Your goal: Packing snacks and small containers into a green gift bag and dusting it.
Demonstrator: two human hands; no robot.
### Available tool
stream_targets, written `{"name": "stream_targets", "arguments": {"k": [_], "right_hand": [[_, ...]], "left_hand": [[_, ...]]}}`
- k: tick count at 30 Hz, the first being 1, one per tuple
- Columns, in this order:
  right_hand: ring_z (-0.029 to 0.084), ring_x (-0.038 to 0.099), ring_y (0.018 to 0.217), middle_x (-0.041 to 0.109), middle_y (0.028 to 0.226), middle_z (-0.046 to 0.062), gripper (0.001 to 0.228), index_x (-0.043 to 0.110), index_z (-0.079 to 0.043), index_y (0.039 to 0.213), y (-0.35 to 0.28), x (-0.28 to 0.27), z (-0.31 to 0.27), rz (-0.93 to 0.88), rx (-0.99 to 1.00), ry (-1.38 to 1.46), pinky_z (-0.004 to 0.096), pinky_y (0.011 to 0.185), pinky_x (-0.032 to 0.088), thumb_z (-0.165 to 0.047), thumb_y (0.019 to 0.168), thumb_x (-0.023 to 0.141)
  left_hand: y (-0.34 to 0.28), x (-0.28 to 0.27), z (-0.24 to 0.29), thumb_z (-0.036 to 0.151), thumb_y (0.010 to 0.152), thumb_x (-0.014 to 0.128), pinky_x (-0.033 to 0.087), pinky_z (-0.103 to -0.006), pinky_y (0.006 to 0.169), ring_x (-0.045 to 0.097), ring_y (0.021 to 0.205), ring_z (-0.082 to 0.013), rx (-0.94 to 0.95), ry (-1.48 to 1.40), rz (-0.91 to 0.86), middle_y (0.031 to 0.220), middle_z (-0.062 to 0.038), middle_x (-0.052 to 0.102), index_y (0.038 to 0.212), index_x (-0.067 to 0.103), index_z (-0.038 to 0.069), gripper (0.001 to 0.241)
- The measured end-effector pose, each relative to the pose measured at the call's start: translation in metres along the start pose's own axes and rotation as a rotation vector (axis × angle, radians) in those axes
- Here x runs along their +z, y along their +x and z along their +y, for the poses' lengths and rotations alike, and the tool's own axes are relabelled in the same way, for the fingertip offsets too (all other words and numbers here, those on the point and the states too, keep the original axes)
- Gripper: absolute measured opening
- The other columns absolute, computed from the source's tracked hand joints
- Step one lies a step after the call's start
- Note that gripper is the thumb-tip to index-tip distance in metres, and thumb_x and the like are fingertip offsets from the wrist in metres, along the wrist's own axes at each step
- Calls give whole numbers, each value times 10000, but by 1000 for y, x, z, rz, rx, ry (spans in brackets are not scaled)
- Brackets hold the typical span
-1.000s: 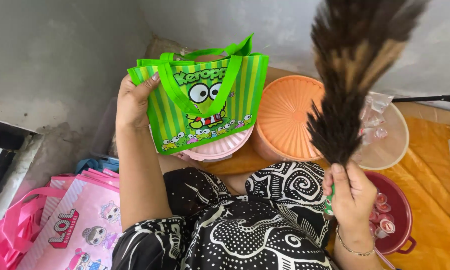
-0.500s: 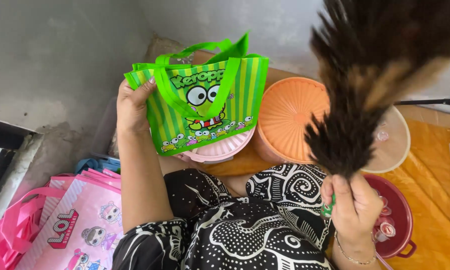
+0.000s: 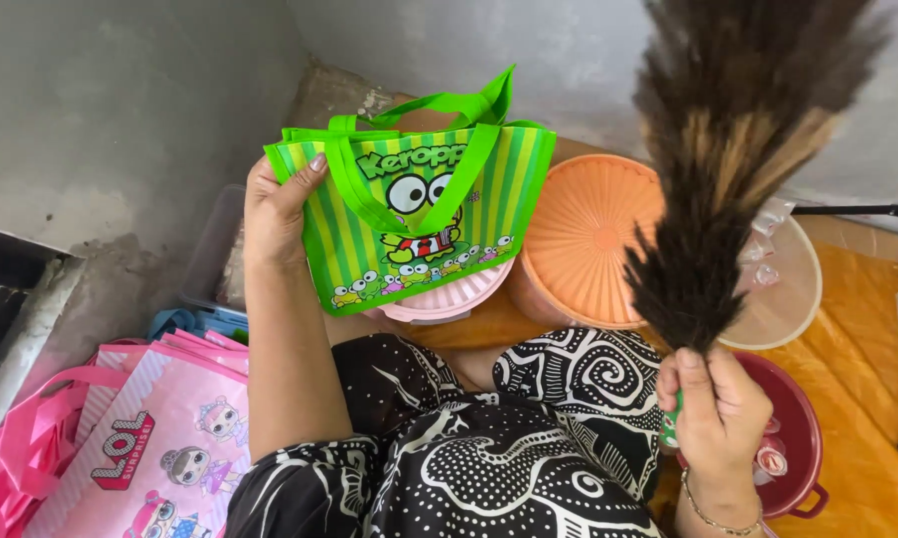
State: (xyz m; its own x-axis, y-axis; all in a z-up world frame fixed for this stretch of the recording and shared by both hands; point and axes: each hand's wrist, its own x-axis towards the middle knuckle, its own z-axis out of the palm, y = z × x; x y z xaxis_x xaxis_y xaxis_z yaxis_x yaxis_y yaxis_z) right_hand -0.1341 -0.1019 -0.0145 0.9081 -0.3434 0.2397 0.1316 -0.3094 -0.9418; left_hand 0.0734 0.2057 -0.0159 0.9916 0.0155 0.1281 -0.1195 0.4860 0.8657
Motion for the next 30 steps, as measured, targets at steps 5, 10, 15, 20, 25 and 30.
{"name": "stream_targets", "arguments": {"k": [5,10,15,20,25,30], "right_hand": [[95,424,363,472,490,6,157,587,-49,917,-1,1,33,-182,264,-268,188,334,379,-99,883,441],[117,401,349,421,487,77,167,463,50,694,-7,7,26,-355,155,335,184,305,345,-18,843,427],[124,391,398,421,522,83,100,458,19,798,9,-2,9,-152,62,168,211,366,346,-36,872,419],[103,370,420,407,558,48,153,552,-15,1008,14,-17,42,97,233,-182,200,377,335,-37,912,435],[114,363,426,369,561,49,268,371,-48,716,6,-57,95,408,310,-193,226,355,304,-44,984,389],[158,439,414,473,545,78,156,588,-49,976,9,-80,157,336,436,-431,279,371,380,-117,948,450]], "left_hand": [[-3,-3,-1,127,726,643,527,-318,699,627,752,-202,27,-33,-52,813,-70,638,823,606,50,129],[7,-16,-13,119,726,634,531,-302,676,629,739,-183,52,-4,52,817,-58,643,844,607,57,136],[-3,-11,-4,154,734,636,523,-294,686,617,741,-168,35,-2,22,821,-51,637,846,600,65,148],[-5,-40,-14,175,727,667,504,-258,729,581,806,-114,42,180,-257,891,-7,615,902,580,80,218],[-5,-31,-14,156,758,640,533,-267,680,599,790,-124,7,360,-238,878,-15,626,835,612,79,113],[-6,-13,-14,93,790,622,511,-245,631,600,684,-144,85,350,-174,749,-63,605,803,616,54,41]]}}
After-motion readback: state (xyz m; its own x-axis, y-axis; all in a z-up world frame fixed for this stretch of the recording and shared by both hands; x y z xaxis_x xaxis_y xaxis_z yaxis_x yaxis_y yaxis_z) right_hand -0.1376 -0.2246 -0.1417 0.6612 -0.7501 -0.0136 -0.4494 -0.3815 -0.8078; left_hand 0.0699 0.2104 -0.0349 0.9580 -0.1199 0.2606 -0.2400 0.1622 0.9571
